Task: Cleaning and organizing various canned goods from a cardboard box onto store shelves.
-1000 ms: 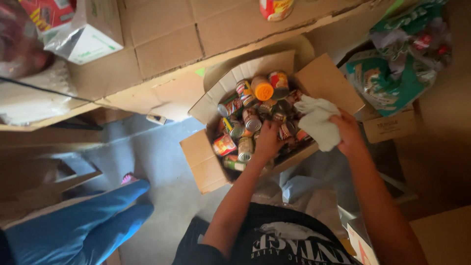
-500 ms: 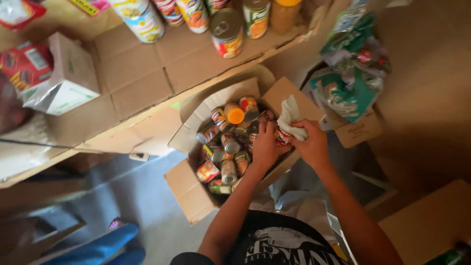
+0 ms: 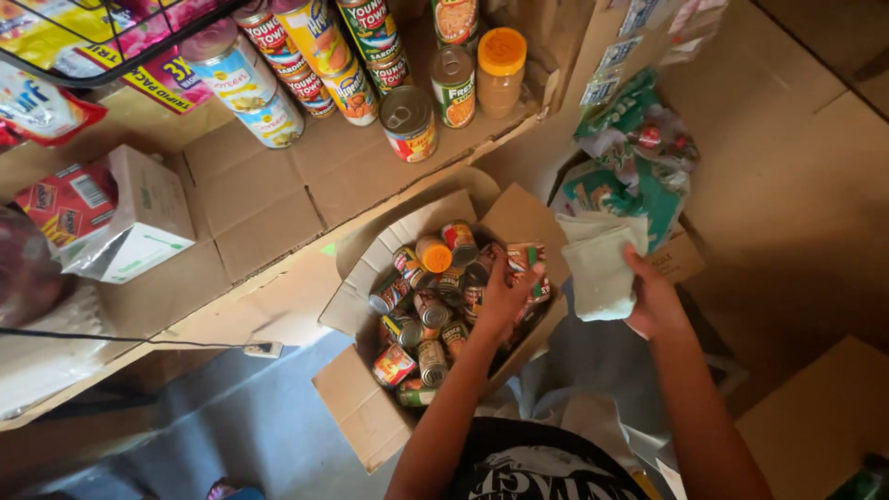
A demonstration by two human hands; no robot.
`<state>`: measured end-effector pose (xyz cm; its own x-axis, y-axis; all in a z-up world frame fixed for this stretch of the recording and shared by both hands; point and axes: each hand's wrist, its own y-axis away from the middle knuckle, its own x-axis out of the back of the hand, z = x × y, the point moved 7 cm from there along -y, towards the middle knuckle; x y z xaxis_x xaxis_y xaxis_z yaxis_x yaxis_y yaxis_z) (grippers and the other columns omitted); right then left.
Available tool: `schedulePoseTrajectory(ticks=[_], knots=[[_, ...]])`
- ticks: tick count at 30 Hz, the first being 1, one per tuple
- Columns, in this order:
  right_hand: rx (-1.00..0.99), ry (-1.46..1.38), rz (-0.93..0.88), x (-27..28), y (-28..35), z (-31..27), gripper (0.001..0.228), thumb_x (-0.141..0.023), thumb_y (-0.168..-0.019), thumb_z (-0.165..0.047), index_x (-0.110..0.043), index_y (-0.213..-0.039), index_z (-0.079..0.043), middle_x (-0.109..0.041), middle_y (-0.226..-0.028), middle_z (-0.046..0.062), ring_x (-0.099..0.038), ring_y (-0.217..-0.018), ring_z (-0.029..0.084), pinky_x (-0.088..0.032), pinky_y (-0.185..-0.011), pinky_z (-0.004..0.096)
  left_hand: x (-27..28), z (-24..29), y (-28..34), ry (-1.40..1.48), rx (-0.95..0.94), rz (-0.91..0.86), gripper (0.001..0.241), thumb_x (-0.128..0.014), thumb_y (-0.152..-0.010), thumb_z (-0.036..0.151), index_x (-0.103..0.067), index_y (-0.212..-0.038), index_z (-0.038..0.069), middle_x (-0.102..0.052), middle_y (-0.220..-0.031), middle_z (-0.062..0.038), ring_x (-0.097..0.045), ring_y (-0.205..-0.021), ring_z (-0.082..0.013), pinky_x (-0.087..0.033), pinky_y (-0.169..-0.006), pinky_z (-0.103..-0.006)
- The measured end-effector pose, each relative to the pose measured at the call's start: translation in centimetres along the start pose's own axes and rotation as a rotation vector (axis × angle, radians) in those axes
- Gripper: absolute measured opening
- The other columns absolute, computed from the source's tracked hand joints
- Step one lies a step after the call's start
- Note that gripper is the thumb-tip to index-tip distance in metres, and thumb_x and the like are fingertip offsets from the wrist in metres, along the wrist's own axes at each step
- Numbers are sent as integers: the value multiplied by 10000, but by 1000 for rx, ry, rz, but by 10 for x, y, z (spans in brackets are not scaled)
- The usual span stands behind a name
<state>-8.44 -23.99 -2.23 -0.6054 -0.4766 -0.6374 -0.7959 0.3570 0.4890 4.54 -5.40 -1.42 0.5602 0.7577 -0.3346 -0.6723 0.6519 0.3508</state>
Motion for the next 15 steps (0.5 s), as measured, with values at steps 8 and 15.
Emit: schedulePoseTrajectory(ticks=[8, 15], knots=[[231, 560, 37, -61, 13, 9, 428, -641, -1014, -247, -617, -1387, -39, -645, -1337, 151, -607, -1171, 266, -481, -988, 403, -21, 19, 8, 434, 94, -129, 619, -614, -921, 460, -363, -1459, 284, -603, -1260, 12, -682, -1000, -191, -598, -842, -408], [1060, 976, -189, -87, 7, -12, 192, -688, -1015, -139, -720, -1160, -17, -603, -1497, 144, -584, -1385, 232, -450, -1162, 349, 6, 24, -2, 524, -37, 0, 522, -576, -1001, 525, -435, -1431, 266, -610, -1180, -20, -613, -864, -154, -518, -644, -339]])
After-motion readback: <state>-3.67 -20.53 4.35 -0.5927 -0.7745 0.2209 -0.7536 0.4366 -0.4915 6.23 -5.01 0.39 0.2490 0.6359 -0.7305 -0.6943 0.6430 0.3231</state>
